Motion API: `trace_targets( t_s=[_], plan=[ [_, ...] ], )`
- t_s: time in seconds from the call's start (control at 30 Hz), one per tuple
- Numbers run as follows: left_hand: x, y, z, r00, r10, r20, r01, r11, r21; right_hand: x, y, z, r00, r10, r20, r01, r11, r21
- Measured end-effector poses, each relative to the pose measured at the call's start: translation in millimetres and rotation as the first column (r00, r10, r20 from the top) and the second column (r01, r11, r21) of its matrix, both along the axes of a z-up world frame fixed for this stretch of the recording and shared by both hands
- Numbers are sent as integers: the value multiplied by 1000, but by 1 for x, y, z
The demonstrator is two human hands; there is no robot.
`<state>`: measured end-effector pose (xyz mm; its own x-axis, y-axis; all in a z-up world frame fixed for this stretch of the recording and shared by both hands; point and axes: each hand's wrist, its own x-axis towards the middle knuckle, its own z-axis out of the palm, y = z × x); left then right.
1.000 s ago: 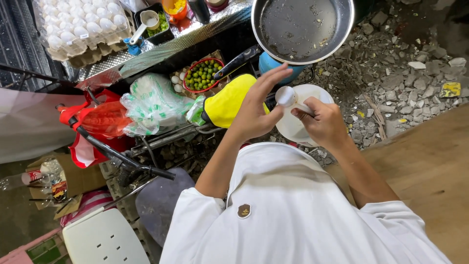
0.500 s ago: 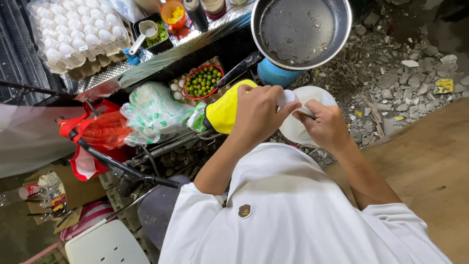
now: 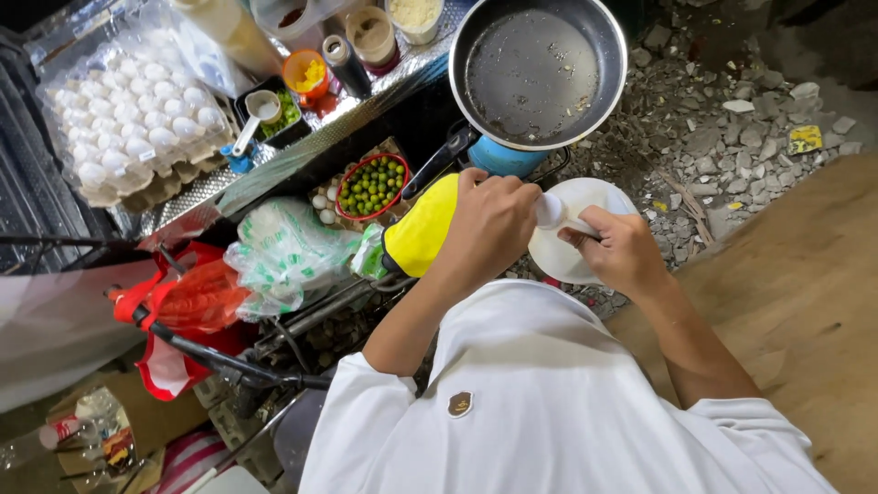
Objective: The person scoops various powdered seasonings from small containers on a street food cart using a spoon. They then squat to retrieve a large white bottle, open it, and pour a dark liquid into a smaller squeeze bottle before capping it.
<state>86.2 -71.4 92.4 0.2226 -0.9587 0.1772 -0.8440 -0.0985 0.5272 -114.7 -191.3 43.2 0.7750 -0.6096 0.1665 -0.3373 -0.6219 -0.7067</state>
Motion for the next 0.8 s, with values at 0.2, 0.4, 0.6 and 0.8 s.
trace_targets(
  t_s=[0.2,0.4,0.6,0.8],
  plan=[
    [1,3,41,1000,-12,16,10,993,116,1,11,10,999,-38,-9,37,996,-79],
    [-1,-2,23,966,-237,102,218,961,172,-5,17,12,999,-36,-19,35,997,-76],
    [1,3,28,927,-346,144,351,936,-10,-9,22,11,995,-96,16,97,993,-63],
    [-4,-3,8,968,-247,48,244,968,64,-6,39,14,986,-164,12,165,985,-54]
  ],
)
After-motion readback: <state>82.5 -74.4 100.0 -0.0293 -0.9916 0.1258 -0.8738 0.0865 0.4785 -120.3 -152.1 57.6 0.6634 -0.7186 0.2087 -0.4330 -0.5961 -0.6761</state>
